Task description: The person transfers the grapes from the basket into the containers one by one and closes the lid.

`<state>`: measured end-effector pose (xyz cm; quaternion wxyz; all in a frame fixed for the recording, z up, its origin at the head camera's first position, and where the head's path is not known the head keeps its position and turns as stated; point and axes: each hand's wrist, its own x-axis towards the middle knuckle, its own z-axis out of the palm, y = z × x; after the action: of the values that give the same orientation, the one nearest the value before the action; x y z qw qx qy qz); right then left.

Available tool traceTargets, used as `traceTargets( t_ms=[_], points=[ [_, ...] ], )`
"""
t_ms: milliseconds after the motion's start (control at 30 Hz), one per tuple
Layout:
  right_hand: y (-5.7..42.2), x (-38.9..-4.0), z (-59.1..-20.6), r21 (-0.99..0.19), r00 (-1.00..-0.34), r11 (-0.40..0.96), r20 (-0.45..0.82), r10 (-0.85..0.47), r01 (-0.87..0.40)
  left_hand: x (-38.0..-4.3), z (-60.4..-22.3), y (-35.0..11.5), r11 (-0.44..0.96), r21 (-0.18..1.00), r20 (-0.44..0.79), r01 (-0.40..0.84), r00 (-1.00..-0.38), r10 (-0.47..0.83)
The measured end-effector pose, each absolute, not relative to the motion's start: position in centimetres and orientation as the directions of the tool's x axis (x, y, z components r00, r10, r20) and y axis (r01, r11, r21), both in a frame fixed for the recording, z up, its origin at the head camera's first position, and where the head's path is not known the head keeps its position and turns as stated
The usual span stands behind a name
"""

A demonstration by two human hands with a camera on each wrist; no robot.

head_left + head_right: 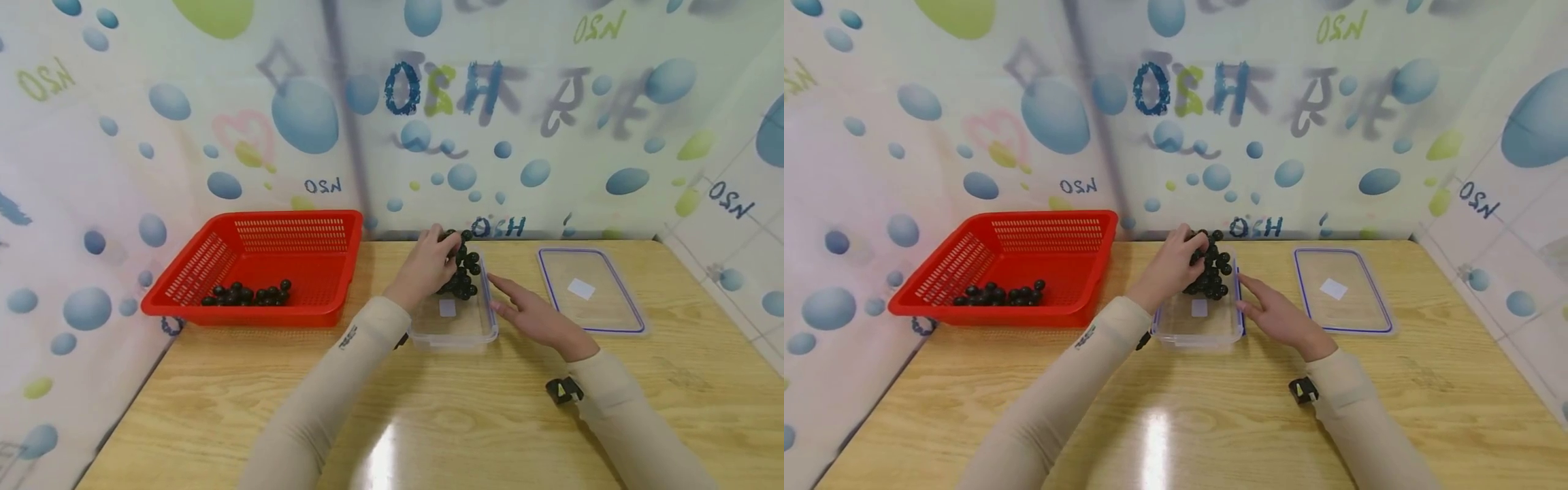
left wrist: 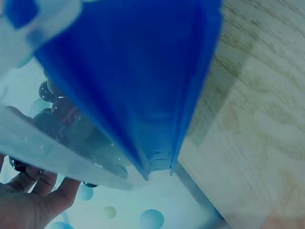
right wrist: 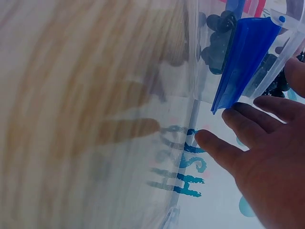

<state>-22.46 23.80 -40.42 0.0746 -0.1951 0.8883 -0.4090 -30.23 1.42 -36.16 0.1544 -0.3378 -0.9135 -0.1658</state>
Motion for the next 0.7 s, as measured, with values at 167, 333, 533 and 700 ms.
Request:
traceTargets(
  t_ms=[167,333,533,700],
  points=[
    [23.7,-22.5,-40.3,-0.763,-0.916,0.589,0.012,-0.4,-0.267,-30.3,-36.5,1.2,0.72,0.156,0.363,0.676,-0.717,0.595],
    [23.6,-22.4,-40.1,-0.77,-0.915,0.581,0.009,-0.403,-0.263,-30.3,-36.5,1.3,0.704,0.091,0.237,0.705,-0.702,0.672],
    [23.5,-22.3,-40.1,-0.771,-0.913,0.581,0.001,-0.408,-0.26,-30.0,-37.0,1.4,0.706,0.035,0.175,0.707,-0.7,0.692],
    [23.5,-22.3,-40.1,-0.777,-0.913,0.573,0.007,-0.408,-0.262,-29.7,-37.3,1.0,0.696,0.012,0.191,0.718,-0.685,0.703]
  ],
)
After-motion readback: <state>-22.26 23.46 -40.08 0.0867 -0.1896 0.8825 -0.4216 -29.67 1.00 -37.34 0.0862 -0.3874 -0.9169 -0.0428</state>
